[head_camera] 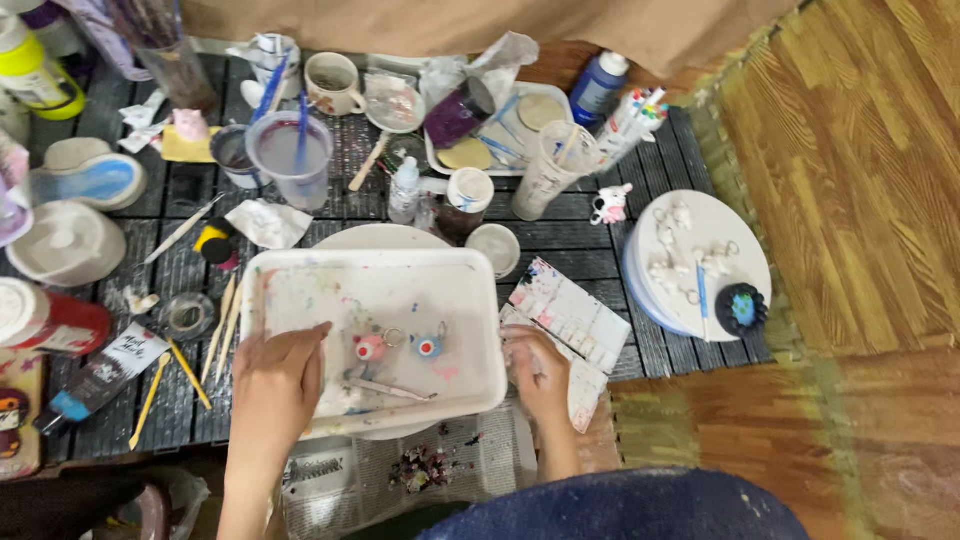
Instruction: The person mixes paint on a palette and then uses a fine brush to paint small white figurines. They handle the figurines one at a time, applying color to details and placing them on a tray.
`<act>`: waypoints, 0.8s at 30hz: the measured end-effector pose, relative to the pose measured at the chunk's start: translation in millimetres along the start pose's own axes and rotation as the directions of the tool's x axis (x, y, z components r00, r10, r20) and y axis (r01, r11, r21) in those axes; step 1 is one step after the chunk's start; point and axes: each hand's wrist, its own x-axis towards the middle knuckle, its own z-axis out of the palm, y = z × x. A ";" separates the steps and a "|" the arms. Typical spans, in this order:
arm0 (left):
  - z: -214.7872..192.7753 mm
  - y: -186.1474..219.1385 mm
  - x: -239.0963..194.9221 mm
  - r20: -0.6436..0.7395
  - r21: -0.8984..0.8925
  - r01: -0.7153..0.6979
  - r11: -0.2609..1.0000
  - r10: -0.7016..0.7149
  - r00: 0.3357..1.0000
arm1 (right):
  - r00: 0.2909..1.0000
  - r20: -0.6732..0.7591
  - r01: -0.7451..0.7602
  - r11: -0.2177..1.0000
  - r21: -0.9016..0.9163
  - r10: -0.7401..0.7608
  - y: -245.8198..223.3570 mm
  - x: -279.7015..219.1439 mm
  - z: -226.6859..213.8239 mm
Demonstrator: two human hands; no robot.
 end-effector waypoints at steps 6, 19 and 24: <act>3.8 9.2 4.9 0.036 -0.091 -0.065 0.994 0.068 0.997 | 0.989 -0.092 -0.120 0.991 -0.056 0.114 22.2 -3.4 -29.4; 14.4 8.3 -0.3 0.171 -0.203 -0.023 0.979 0.058 0.984 | 0.968 0.075 0.238 0.971 0.021 -0.239 -19.9 -4.9 37.5; 13.6 13.2 -4.5 0.152 -0.219 -0.017 0.976 0.052 0.987 | 0.977 0.162 0.118 0.987 0.113 -0.136 -41.1 2.8 43.2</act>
